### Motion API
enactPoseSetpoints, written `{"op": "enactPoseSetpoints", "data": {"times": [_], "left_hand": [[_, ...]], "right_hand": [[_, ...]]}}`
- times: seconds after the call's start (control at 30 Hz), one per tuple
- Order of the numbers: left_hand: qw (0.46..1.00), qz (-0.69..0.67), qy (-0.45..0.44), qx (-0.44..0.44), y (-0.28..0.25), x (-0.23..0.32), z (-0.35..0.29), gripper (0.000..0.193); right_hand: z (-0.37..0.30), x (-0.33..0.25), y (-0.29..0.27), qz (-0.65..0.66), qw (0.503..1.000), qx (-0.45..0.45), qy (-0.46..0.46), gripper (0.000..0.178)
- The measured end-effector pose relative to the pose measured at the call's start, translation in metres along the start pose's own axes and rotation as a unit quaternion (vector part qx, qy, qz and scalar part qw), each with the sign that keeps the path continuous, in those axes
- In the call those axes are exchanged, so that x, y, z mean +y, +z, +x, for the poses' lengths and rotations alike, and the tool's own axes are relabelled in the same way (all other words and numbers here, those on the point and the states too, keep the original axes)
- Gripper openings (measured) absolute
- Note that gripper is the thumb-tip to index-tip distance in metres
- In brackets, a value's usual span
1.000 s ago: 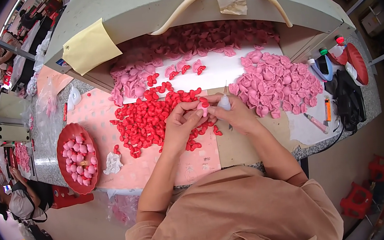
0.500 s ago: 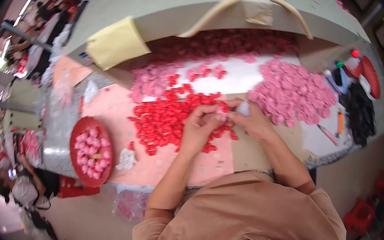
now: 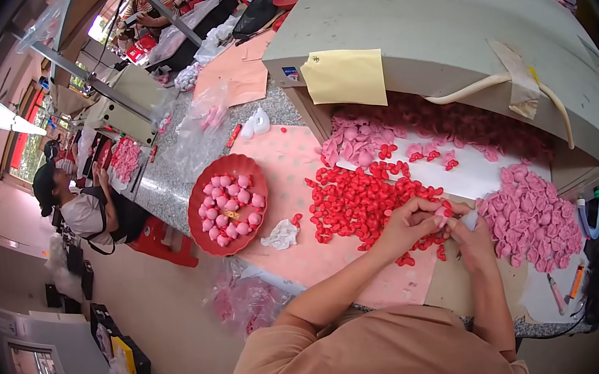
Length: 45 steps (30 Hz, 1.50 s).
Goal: Assembling small pink and red plastic parts using a squeeze bottle of adhesive or lubricant.
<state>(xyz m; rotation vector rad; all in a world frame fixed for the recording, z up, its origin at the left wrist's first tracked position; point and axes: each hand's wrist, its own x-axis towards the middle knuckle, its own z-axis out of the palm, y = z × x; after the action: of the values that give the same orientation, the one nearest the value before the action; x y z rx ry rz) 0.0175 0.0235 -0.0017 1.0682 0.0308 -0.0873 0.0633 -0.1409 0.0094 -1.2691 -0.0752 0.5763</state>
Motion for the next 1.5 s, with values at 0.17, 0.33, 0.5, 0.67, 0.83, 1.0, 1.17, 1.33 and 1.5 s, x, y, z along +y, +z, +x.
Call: {"op": "enactPoseSetpoints", "data": {"times": [0.17, 0.33, 0.5, 0.67, 0.83, 1.0, 1.17, 1.33, 1.5], "left_hand": [[1.000, -0.026, -0.007, -0.015, 0.002, 0.001, -0.001, 0.020], [1.000, -0.022, -0.001, -0.014, 0.005, -0.004, -0.001, 0.020], [0.998, -0.059, -0.008, -0.037, 0.004, -0.001, 0.001, 0.021], [1.000, -0.002, -0.007, 0.019, 0.000, 0.007, -0.002, 0.024], [0.999, 0.006, -0.041, 0.020, 0.004, 0.010, 0.002, 0.023], [0.999, 0.022, -0.041, 0.028, 0.008, 0.008, 0.000, 0.023], [0.998, 0.017, -0.045, 0.034, 0.008, 0.007, 0.001, 0.024], [0.998, 0.022, -0.045, 0.031, 0.007, 0.007, 0.002, 0.025], [0.999, 0.022, -0.038, 0.023, 0.008, 0.009, 0.002, 0.027]], "right_hand": [[-0.001, 0.000, -0.002, -0.008, 1.000, -0.004, 0.000, 0.030], [-0.004, 0.000, -0.006, -0.018, 1.000, -0.005, -0.002, 0.030], [-0.004, -0.002, -0.001, -0.019, 1.000, 0.014, 0.000, 0.029], [0.000, -0.001, 0.001, -0.029, 1.000, -0.009, -0.001, 0.028], [0.001, 0.001, -0.004, -0.003, 1.000, -0.017, 0.025, 0.030], [-0.002, -0.001, -0.006, 0.000, 0.999, -0.029, 0.020, 0.030], [-0.001, 0.000, -0.007, -0.001, 0.999, -0.029, 0.021, 0.030], [0.001, 0.001, -0.009, 0.002, 0.999, -0.034, 0.018, 0.033], [-0.002, -0.009, -0.006, -0.125, 0.989, -0.039, -0.074, 0.036]]}}
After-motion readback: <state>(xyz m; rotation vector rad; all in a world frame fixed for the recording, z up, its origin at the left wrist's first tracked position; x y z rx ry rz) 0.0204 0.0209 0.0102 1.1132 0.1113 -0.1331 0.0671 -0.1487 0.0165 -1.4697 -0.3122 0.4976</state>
